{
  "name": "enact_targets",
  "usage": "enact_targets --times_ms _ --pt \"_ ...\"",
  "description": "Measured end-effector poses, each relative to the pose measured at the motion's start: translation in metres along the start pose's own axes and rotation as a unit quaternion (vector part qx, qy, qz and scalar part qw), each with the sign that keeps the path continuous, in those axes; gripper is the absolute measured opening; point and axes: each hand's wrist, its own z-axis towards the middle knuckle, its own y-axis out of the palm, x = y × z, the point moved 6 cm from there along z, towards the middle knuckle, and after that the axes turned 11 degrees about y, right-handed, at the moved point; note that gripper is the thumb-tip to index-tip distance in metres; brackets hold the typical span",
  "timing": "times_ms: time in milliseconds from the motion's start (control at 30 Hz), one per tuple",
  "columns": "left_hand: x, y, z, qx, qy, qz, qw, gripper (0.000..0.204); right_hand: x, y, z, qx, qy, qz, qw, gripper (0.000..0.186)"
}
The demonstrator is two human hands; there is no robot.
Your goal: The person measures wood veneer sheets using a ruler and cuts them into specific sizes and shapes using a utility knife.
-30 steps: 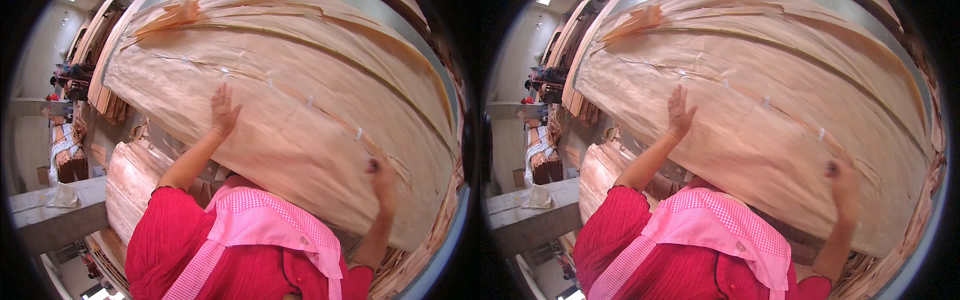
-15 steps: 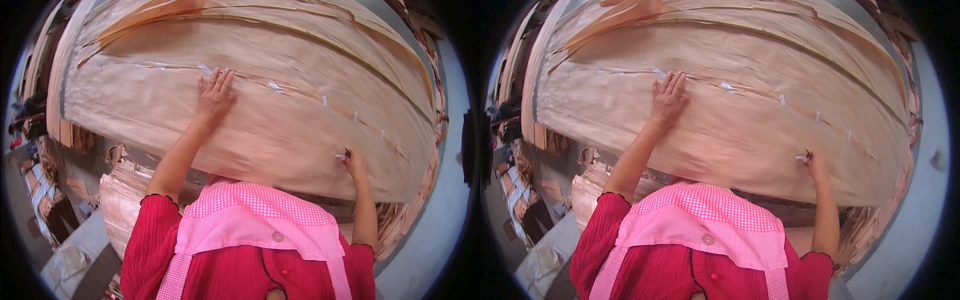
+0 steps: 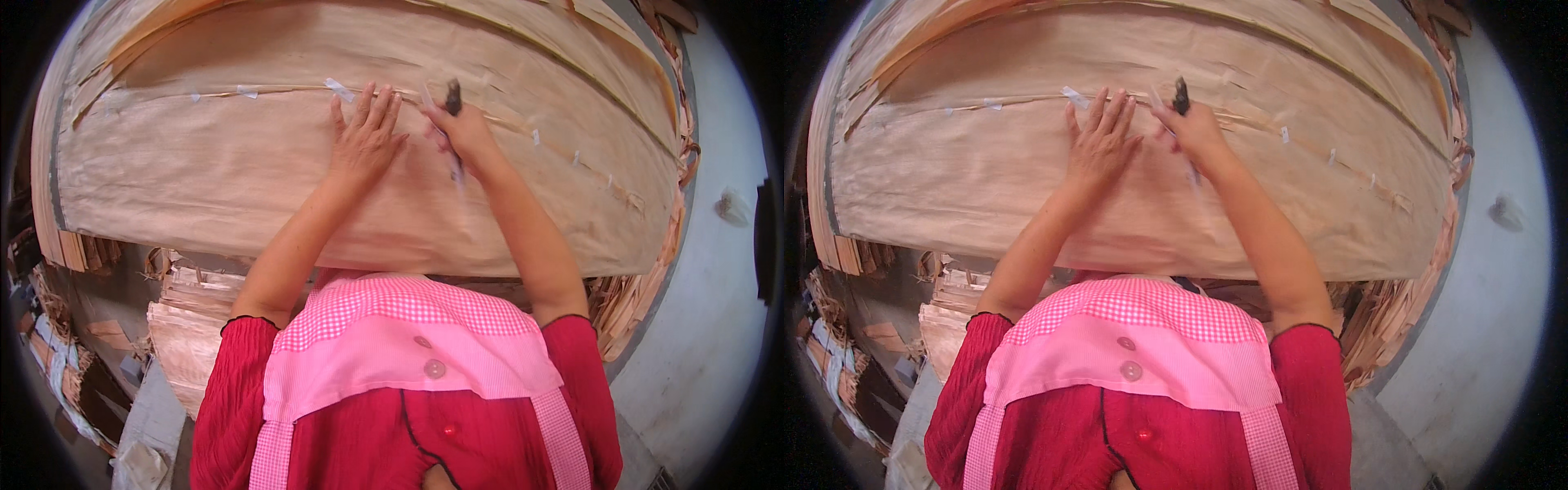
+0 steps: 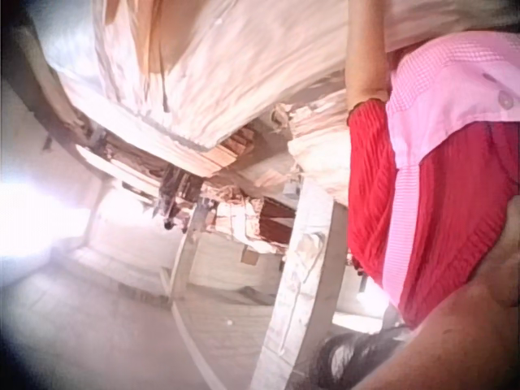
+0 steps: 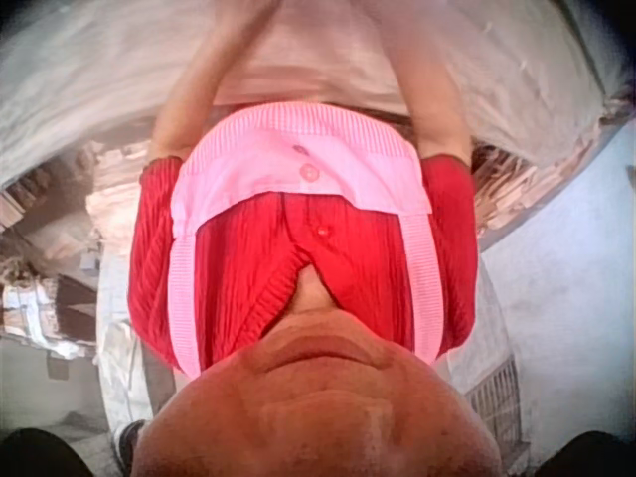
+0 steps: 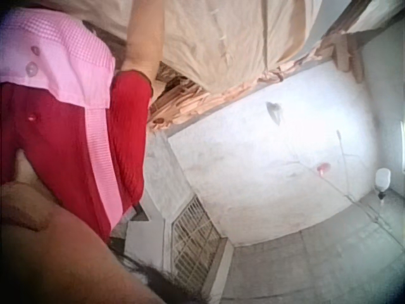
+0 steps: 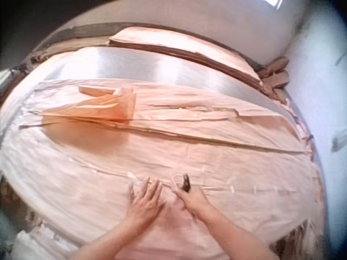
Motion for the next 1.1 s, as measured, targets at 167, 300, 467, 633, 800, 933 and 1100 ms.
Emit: enact_targets --times_ms 167,300,467,633,800,933,1100 --pt "-0.010 0.002 -0.001 0.010 0.042 0.021 0.999 0.057 0.002 0.026 0.035 0.019 0.016 -0.051 0.998 0.019" --pt "-0.010 0.003 -0.001 0.012 0.028 0.011 0.999 0.057 0.005 0.025 0.043 0.017 0.053 -0.077 0.995 0.018" --pt "-0.011 0.003 0.000 0.027 0.015 -0.025 0.999 0.059 0.004 0.023 0.046 0.037 0.066 -0.095 0.993 0.021" --pt "-0.009 -0.001 0.004 -0.008 0.010 -0.021 1.000 0.058 0.004 0.020 0.021 -0.009 0.078 -0.054 0.995 0.019" --pt "-0.005 -0.009 0.011 -0.032 0.043 0.022 0.998 0.055 0.029 0.009 -0.006 -0.025 0.075 0.002 0.997 0.014" --pt "0.005 -0.012 0.012 -0.036 0.076 0.025 0.996 0.051 0.002 -0.034 0.017 0.147 -0.130 -0.413 0.889 0.013" --pt "-0.009 0.001 0.004 -0.013 0.014 -0.051 0.998 0.049 -0.001 -0.026 0.003 -0.009 0.033 -0.041 0.999 0.014"
